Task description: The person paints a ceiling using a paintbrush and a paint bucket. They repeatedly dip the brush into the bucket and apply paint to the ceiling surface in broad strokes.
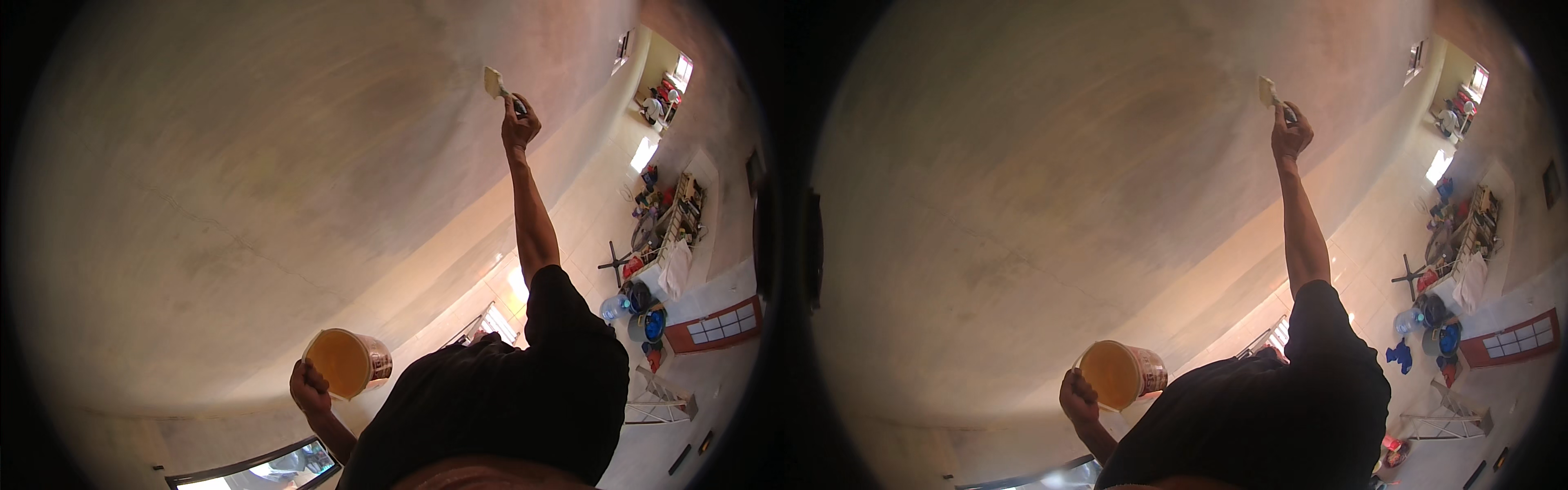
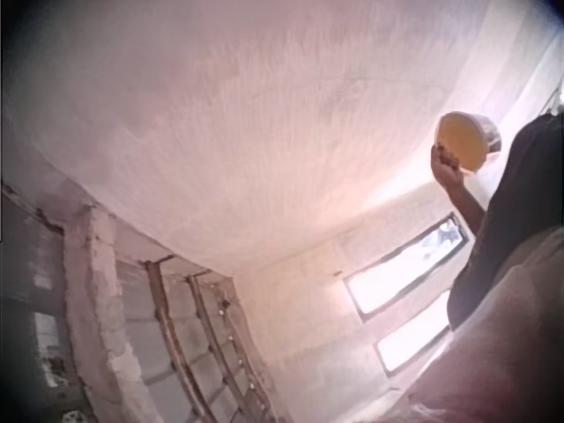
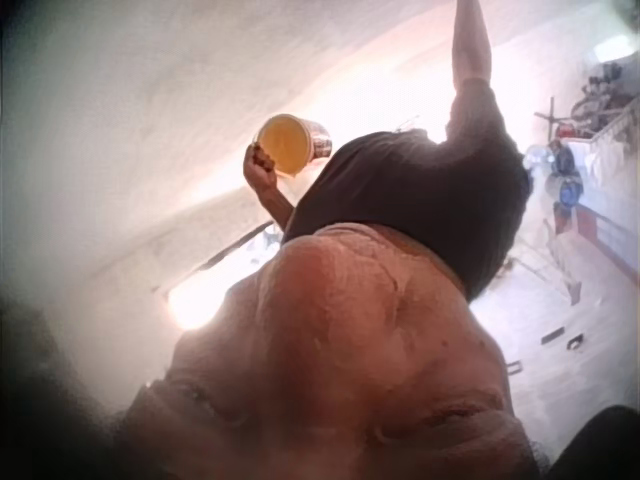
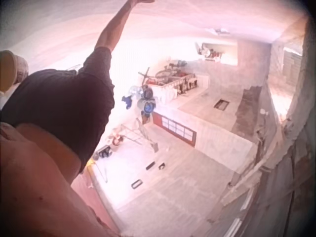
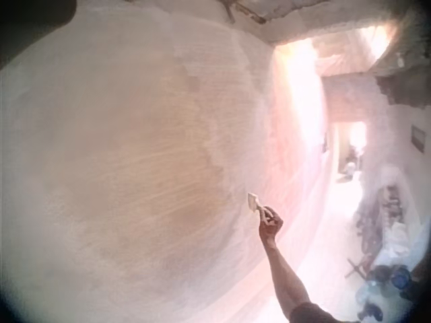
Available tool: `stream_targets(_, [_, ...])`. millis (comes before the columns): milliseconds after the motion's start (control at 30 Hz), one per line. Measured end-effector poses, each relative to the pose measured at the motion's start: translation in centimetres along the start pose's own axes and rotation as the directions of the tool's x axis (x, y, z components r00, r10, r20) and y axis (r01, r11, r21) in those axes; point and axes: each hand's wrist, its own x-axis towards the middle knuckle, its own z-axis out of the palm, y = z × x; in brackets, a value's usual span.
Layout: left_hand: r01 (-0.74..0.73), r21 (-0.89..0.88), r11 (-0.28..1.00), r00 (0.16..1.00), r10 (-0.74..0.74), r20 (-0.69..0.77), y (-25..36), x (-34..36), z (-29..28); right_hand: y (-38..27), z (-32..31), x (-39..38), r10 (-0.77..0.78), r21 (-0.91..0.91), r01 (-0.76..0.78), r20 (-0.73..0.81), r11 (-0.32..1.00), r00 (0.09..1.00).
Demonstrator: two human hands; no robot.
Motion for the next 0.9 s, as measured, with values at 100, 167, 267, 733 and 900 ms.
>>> stream_targets(100, [0.001,-0.020,1.000,0.999,0.000,0.035,-0.3,0.2,-0.3,-1.3,0.7,-4.1,-0.053,-0.133,0.059,0.044,0.989,0.998])
stream_targets(167, [0.012,-0.023,1.000,0.998,-0.010,0.065,-0.4,0.5,-0.3,-3.5,1.2,-10.8,-0.230,-0.249,0.258,0.137,0.933,0.964])
stream_targets(267, [0.040,-0.040,0.998,0.997,-0.037,0.063,-0.2,0.3,-0.4,-11.4,1.3,-21.9,-0.376,0.072,0.371,0.264,0.926,0.888])
stream_targets(733, [0.059,0.032,0.998,0.997,-0.057,-0.044,0.0,0.4,-0.1,-10.4,2.6,-23.0,-0.153,0.323,-0.080,0.635,0.943,0.757])
stream_targets(900, [0.049,0.033,0.998,0.999,-0.049,-0.001,-0.2,0.4,-0.4,-2.1,0.2,-9.3,0.027,0.311,-0.157,0.384,0.938,0.923])
